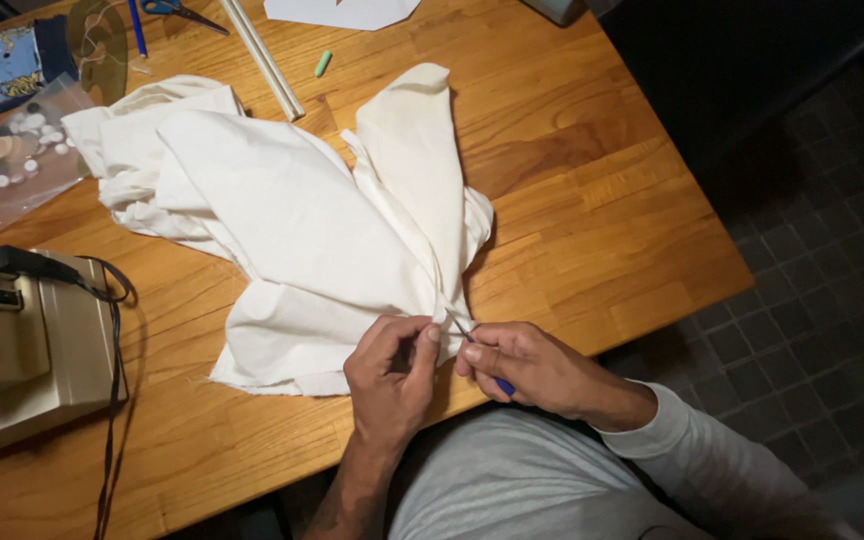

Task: Trimming loose threads from a white fabric garment using thread nippers

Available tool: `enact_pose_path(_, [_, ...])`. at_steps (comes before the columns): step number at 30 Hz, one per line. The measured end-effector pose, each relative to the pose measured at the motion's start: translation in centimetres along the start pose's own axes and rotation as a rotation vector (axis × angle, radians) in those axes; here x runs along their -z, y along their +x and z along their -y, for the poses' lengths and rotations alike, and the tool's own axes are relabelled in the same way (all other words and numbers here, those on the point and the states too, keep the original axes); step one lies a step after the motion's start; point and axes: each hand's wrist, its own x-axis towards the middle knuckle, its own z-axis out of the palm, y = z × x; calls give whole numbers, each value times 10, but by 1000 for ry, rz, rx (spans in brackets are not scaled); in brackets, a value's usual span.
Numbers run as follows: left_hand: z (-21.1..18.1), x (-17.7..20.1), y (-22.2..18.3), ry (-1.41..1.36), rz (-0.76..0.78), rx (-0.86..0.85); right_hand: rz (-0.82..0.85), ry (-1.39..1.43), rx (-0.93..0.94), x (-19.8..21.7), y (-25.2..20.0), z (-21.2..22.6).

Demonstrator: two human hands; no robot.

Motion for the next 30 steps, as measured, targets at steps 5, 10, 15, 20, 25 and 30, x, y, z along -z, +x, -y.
enact_pose_path(5, [4, 0, -2, 0, -5, 2, 47, -113, 18, -2, -10, 31])
enact_pose_path(10, [0, 0, 2, 17, 5, 4, -206, -339, 157, -9, -23, 53])
enact_pose_path(15, [-17, 2, 19, 177, 73, -61, -514, -658, 299, -4, 2, 54])
enact_pose_path(20, [-21, 1, 37, 377, 222, -37, -496, -590, 264, 12, 26, 27])
enact_pose_path(25, [-22, 4, 45, 457, 461, 174, -490, -564, 280, 14, 23, 33])
enact_pose_path(30, [-30, -2, 46, 191, 275, 106, -652, -588, 358, 29, 6, 47])
